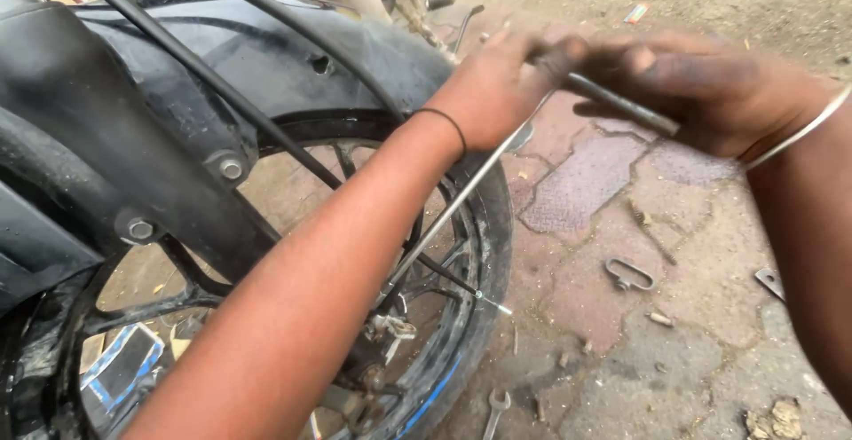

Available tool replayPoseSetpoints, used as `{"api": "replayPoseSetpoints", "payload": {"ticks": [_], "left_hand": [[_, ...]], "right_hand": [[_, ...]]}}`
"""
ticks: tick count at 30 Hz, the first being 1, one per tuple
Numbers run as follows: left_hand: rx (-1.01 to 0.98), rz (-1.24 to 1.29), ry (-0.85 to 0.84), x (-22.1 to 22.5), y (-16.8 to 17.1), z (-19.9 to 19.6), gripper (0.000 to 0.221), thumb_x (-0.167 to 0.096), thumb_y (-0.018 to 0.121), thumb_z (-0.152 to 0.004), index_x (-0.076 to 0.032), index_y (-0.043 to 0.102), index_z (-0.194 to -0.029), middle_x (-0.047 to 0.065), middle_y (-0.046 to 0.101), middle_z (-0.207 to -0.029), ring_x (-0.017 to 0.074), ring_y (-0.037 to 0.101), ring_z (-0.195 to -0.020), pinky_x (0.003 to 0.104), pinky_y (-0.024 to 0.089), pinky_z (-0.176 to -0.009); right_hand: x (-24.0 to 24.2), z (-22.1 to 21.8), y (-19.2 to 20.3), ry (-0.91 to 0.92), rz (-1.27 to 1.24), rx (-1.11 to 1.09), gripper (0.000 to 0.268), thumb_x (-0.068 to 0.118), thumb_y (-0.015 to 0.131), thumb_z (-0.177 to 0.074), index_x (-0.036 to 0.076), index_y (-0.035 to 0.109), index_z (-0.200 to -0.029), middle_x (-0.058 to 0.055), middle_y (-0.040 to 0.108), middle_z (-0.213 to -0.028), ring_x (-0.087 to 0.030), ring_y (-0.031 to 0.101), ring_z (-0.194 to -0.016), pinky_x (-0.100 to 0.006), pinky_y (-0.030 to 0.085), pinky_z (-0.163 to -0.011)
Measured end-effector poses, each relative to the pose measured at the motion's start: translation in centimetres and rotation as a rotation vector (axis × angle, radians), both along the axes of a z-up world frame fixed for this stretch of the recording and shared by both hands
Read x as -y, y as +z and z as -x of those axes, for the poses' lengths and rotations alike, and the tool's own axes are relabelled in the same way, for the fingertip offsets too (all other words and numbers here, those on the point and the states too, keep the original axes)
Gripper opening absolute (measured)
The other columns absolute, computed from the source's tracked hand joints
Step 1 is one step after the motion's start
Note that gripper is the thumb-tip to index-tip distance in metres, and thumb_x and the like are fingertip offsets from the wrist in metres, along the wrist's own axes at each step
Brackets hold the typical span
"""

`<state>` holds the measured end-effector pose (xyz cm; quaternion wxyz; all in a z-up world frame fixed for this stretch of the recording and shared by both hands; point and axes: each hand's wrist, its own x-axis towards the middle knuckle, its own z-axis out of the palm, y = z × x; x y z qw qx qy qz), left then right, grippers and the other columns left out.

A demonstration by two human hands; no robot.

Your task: Repairing the front wheel assembly and speedometer cable of a motorcycle.

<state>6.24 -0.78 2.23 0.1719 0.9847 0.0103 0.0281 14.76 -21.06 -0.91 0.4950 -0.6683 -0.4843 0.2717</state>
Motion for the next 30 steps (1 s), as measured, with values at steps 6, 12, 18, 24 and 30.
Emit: {"api": "replayPoseSetpoints", "payload": {"ticks": [6,12,18,24,30], "left_hand": [[0.077,-0.125,-0.107,1.4,-1.7,1.2,0.129,-0.092,0.052,-0.070,-0.002,0.031,-0.160,0.031,0.033,-0.155,0.0438,0.037,-0.140,0.055,0.043,-0.104],[-0.115,1.039,-0.395,0.8,-5.7,0.6,0.078,-0.060,0.064,-0.093,0.000,0.047,-0.140,0.025,0.049,-0.131,0.0316,0.053,-0.107,0.040,0.065,-0.071],[-0.347,0.902,-0.050,2.3,-3.3,2.2,0.035,-0.031,0.048,-0.103,0.000,0.063,-0.111,0.002,0.064,-0.073,0.0118,0.052,-0.050,0.026,0.036,-0.040],[-0.223,0.926,0.061,1.5,-1.9,3.7,0.040,-0.042,0.046,-0.100,-0.011,0.071,-0.105,-0.006,0.046,-0.057,0.0077,0.033,-0.044,0.028,0.029,-0.039],[-0.128,0.610,0.230,0.7,-4.6,0.8,0.088,-0.074,0.023,-0.099,-0.006,0.071,-0.072,-0.005,0.050,-0.054,0.0092,0.047,-0.049,0.029,0.038,-0.047]], "right_hand": [[-2.2,5.3,-1.5,-0.215,-0.813,-0.725,0.046,0.036,0.063,-0.102,-0.005,0.064,-0.122,-0.018,0.063,-0.124,-0.024,0.059,-0.111,-0.043,0.039,-0.112],[-7.3,6.1,4.1,-0.442,-0.585,0.486,0.061,0.047,0.063,-0.108,-0.002,0.050,-0.141,-0.022,0.054,-0.138,-0.036,0.049,-0.133,-0.052,0.033,-0.115],[-7.8,4.0,3.9,-0.384,-0.117,0.592,0.061,0.039,0.068,-0.103,0.005,0.048,-0.149,-0.024,0.055,-0.146,-0.039,0.057,-0.129,-0.051,0.047,-0.106],[-4.1,1.7,3.4,-0.160,0.010,0.465,0.045,0.024,0.047,-0.109,0.007,0.051,-0.150,-0.022,0.065,-0.117,-0.029,0.068,-0.093,-0.039,0.061,-0.074],[-5.3,5.2,5.3,-0.420,0.397,0.158,0.040,0.025,0.044,-0.112,0.012,0.064,-0.144,-0.017,0.071,-0.088,-0.022,0.052,-0.062,-0.037,0.048,-0.055]]}}
